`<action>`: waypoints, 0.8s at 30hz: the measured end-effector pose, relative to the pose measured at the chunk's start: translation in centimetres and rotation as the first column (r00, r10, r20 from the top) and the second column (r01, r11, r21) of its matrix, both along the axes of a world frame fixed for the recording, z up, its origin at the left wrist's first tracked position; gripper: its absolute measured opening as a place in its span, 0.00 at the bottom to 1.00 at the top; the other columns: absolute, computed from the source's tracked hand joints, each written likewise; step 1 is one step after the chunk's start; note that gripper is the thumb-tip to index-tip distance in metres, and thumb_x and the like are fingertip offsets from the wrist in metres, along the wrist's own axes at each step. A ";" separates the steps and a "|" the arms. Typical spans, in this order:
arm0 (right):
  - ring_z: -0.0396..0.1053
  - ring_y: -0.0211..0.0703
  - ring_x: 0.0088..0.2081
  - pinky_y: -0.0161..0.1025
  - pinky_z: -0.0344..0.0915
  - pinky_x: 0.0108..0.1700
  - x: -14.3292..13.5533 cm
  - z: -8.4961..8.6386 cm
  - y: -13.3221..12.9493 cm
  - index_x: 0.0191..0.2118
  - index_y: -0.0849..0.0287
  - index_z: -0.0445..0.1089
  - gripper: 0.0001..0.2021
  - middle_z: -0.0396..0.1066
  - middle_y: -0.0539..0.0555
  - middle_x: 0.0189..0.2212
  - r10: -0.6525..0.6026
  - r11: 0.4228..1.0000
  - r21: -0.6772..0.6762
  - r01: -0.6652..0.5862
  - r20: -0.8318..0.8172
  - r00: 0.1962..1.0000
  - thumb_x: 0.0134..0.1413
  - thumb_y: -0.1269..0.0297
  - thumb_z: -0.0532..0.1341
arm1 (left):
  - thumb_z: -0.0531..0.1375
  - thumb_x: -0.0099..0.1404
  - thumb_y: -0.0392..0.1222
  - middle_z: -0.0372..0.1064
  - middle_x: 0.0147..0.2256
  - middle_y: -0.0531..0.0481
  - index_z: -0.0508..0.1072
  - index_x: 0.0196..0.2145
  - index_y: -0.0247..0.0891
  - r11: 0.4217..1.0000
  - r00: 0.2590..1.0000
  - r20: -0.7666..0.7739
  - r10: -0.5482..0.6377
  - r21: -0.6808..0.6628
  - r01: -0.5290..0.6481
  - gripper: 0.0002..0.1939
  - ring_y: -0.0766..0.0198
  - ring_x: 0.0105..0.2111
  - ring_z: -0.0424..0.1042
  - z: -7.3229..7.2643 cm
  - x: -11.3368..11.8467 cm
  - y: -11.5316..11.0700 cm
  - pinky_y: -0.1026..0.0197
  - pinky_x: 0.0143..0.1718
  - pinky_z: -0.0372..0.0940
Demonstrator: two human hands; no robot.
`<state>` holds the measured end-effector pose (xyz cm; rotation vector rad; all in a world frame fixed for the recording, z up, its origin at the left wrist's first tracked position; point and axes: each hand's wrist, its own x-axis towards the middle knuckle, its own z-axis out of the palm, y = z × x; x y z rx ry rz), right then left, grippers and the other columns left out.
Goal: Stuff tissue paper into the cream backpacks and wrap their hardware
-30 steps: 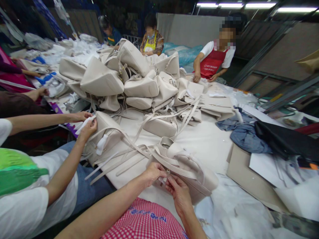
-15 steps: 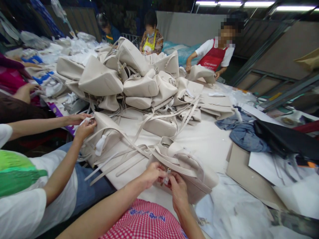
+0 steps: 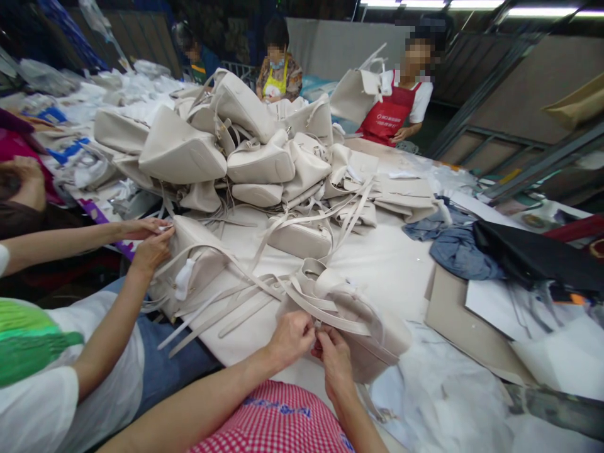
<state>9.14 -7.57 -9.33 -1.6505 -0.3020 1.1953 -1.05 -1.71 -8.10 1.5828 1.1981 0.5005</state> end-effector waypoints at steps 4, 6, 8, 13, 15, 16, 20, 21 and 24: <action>0.61 0.37 0.23 0.34 0.63 0.25 -0.1 0.2 0.1 0.25 0.59 0.71 0.11 0.66 0.46 0.19 0.000 1.000 0.003 0.000 -0.006 1.000 0.36 0.56 0.65 | 0.55 0.52 0.29 0.59 0.21 0.53 0.63 0.20 0.39 0.998 1.000 0.000 -0.027 0.063 0.027 0.08 0.63 0.25 0.59 -0.1 -0.2 -0.1 0.61 0.33 0.55; 0.61 0.37 0.23 0.34 0.63 0.25 -0.1 0.1 0.2 0.25 0.59 0.71 0.11 0.66 0.46 0.19 0.004 1.000 0.007 -0.004 -0.006 1.000 0.36 0.57 0.65 | 0.55 0.53 0.30 0.60 0.23 0.52 0.63 0.21 0.39 0.997 0.999 0.024 -0.036 0.074 0.035 0.08 0.62 0.27 0.60 0.0 -0.3 -0.1 0.60 0.35 0.56; 0.61 0.37 0.22 0.35 0.63 0.25 -0.1 -0.2 0.3 0.24 0.59 0.71 0.11 0.66 0.46 0.18 0.004 1.000 0.015 -0.004 -0.012 1.000 0.36 0.57 0.65 | 0.56 0.54 0.30 0.61 0.24 0.52 0.63 0.21 0.39 0.997 0.997 0.065 -0.050 0.065 0.045 0.08 0.62 0.29 0.61 0.1 -0.5 -0.1 0.60 0.37 0.56; 0.58 0.35 0.20 0.33 0.61 0.24 0.0 -0.6 0.1 0.22 0.58 0.68 0.11 0.61 0.43 0.15 -0.017 1.000 0.023 0.018 -0.048 0.999 0.36 0.57 0.66 | 0.57 0.54 0.32 0.63 0.24 0.52 0.66 0.22 0.38 0.997 0.984 0.179 -0.006 -0.068 0.019 0.05 0.63 0.29 0.63 -0.3 -0.7 0.1 0.61 0.38 0.59; 0.60 0.36 0.21 0.34 0.62 0.25 0.0 -0.4 0.1 0.24 0.58 0.69 0.11 0.65 0.44 0.17 -0.010 1.000 0.026 0.012 -0.077 0.997 0.36 0.57 0.66 | 0.55 0.55 0.35 0.63 0.22 0.53 0.67 0.23 0.37 0.984 0.972 0.233 0.033 -0.178 0.009 0.05 0.65 0.26 0.64 -0.8 -0.7 0.1 0.62 0.33 0.61; 0.62 0.37 0.22 0.34 0.62 0.26 0.0 -0.2 0.1 0.25 0.58 0.70 0.11 0.67 0.45 0.18 -0.003 1.000 0.028 0.006 -0.094 0.996 0.37 0.57 0.66 | 0.55 0.56 0.37 0.62 0.21 0.54 0.67 0.24 0.36 0.970 0.964 0.261 0.056 -0.241 0.009 0.04 0.66 0.24 0.64 -1.1 -0.7 0.1 0.63 0.30 0.61; 0.63 0.37 0.22 0.34 0.61 0.26 0.0 0.4 0.0 0.24 0.58 0.70 0.09 0.69 0.46 0.18 0.022 0.999 0.046 -0.016 -0.138 0.990 0.35 0.58 0.66 | 0.60 0.51 0.42 0.63 0.19 0.58 0.67 0.31 0.36 0.885 0.924 0.343 0.169 -0.466 0.011 0.10 0.70 0.18 0.63 -2.5 -0.4 0.1 0.65 0.24 0.61; 0.62 0.36 0.21 0.34 0.60 0.25 0.0 0.5 0.1 0.23 0.58 0.70 0.09 0.67 0.45 0.17 0.021 0.999 0.047 -0.014 -0.141 0.990 0.35 0.59 0.66 | 0.61 0.49 0.43 0.64 0.19 0.58 0.67 0.31 0.35 0.861 0.916 0.351 0.194 -0.509 0.013 0.12 0.70 0.17 0.62 -2.7 -0.3 0.1 0.65 0.23 0.60; 0.59 0.35 0.19 0.34 0.59 0.24 0.1 0.5 0.0 0.22 0.58 0.71 0.09 0.66 0.45 0.15 0.009 0.999 0.041 -0.003 -0.144 0.990 0.33 0.59 0.66 | 0.66 0.46 0.45 0.65 0.19 0.56 0.69 0.29 0.34 0.783 0.900 0.360 0.244 -0.621 0.036 0.16 0.72 0.17 0.62 -3.2 -0.3 0.1 0.66 0.22 0.59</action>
